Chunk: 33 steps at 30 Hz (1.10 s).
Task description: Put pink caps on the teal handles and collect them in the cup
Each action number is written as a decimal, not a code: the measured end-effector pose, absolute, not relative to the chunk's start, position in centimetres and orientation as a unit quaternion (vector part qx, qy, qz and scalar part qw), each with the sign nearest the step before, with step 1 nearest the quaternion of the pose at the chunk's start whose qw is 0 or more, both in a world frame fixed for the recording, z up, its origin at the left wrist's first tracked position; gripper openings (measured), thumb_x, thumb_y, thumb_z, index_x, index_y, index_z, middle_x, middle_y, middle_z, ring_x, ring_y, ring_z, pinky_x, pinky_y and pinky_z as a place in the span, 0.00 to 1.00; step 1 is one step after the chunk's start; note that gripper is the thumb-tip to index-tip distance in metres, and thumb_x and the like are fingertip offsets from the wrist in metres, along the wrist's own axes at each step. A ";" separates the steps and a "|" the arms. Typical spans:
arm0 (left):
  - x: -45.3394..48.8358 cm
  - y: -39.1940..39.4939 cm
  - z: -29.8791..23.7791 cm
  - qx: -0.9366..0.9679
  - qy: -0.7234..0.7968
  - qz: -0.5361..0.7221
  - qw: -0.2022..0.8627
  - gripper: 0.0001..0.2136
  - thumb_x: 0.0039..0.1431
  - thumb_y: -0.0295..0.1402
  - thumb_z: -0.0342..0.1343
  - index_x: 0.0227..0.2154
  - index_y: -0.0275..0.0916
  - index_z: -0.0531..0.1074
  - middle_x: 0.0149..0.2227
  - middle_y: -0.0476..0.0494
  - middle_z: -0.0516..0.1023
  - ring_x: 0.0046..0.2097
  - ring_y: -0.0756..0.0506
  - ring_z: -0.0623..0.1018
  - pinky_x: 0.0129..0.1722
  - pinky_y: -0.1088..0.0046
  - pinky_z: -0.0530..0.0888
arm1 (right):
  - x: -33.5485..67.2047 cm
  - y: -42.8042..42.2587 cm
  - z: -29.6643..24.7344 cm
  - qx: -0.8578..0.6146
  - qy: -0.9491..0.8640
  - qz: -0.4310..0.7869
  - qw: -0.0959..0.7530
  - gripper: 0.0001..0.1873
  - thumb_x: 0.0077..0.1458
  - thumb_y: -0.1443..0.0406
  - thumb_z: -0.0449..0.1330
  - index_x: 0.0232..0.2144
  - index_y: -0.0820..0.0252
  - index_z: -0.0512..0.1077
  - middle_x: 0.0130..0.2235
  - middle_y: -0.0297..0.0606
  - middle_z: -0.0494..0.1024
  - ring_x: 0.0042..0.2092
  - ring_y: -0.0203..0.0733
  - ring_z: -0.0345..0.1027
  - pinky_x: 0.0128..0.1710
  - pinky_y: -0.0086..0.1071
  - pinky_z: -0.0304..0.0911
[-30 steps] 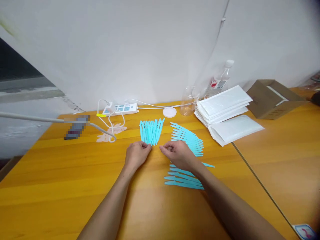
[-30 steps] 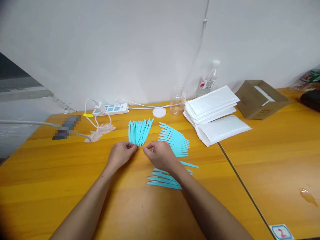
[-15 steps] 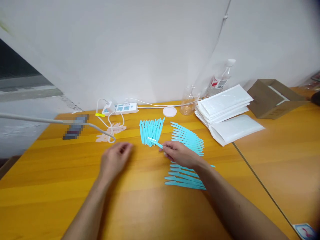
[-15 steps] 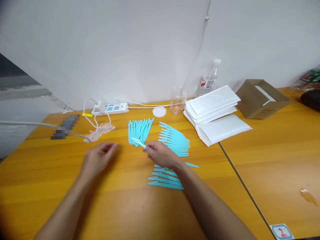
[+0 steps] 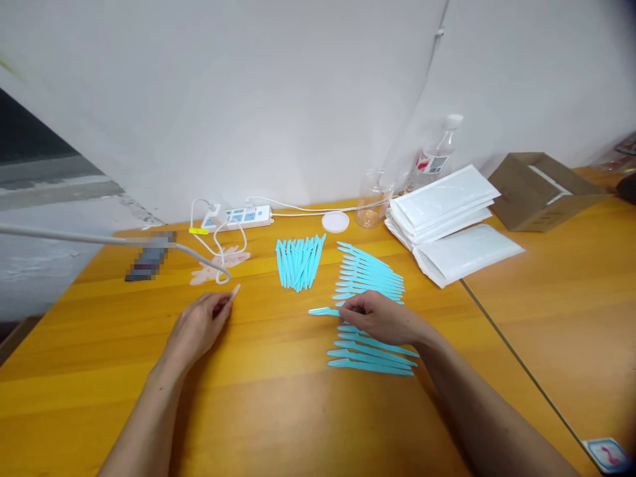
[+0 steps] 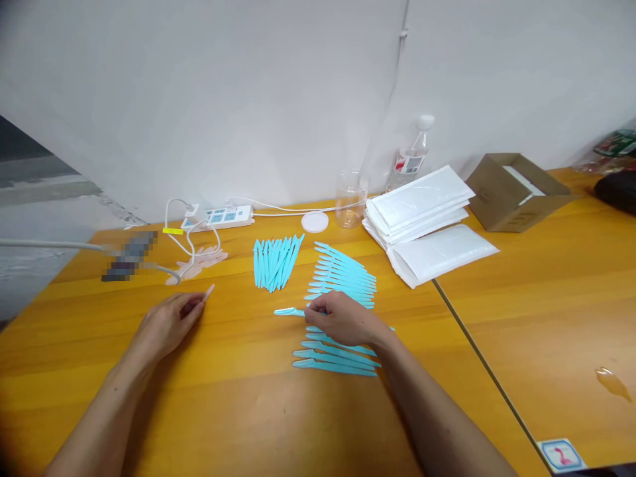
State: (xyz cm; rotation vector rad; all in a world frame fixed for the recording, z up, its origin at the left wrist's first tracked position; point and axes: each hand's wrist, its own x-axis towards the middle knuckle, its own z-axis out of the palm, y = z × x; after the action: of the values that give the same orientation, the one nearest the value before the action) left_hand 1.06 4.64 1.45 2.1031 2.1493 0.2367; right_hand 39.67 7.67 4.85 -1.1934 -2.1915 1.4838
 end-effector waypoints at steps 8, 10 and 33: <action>2.7 4.9 2.0 0.678 0.726 0.082 0.076 0.21 0.62 0.49 0.48 0.51 0.45 0.74 0.48 0.43 0.78 0.42 0.42 0.78 0.42 0.69 0.72 | 39.8 6.9 4.3 -0.421 -0.752 0.492 0.123 0.20 0.60 0.57 0.49 0.19 0.57 0.51 0.24 0.28 0.49 0.27 0.33 0.41 0.24 0.27 0.42; 3.1 5.5 2.1 0.676 0.733 0.065 0.047 0.20 0.63 0.48 0.46 0.49 0.45 0.76 0.49 0.42 0.78 0.45 0.41 0.78 0.41 0.68 0.71 | 39.7 6.8 4.2 -0.422 -0.751 0.492 0.125 0.19 0.60 0.58 0.49 0.19 0.57 0.51 0.24 0.28 0.48 0.27 0.33 0.41 0.24 0.28 0.41; 17.3 0.2 1.7 0.339 0.600 0.449 0.569 0.16 0.51 0.41 0.67 0.36 0.34 0.77 0.33 0.42 0.83 0.34 0.49 0.80 0.36 0.75 0.77 | 40.0 6.4 4.3 -0.423 -0.764 0.469 0.133 0.18 0.59 0.60 0.49 0.19 0.58 0.54 0.24 0.28 0.50 0.27 0.33 0.43 0.25 0.28 0.41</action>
State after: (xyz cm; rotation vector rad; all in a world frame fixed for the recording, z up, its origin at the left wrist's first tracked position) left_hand 17.33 0.22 1.73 0.7952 1.4098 1.0546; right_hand 39.96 6.40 4.34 -1.2283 -2.2157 1.3603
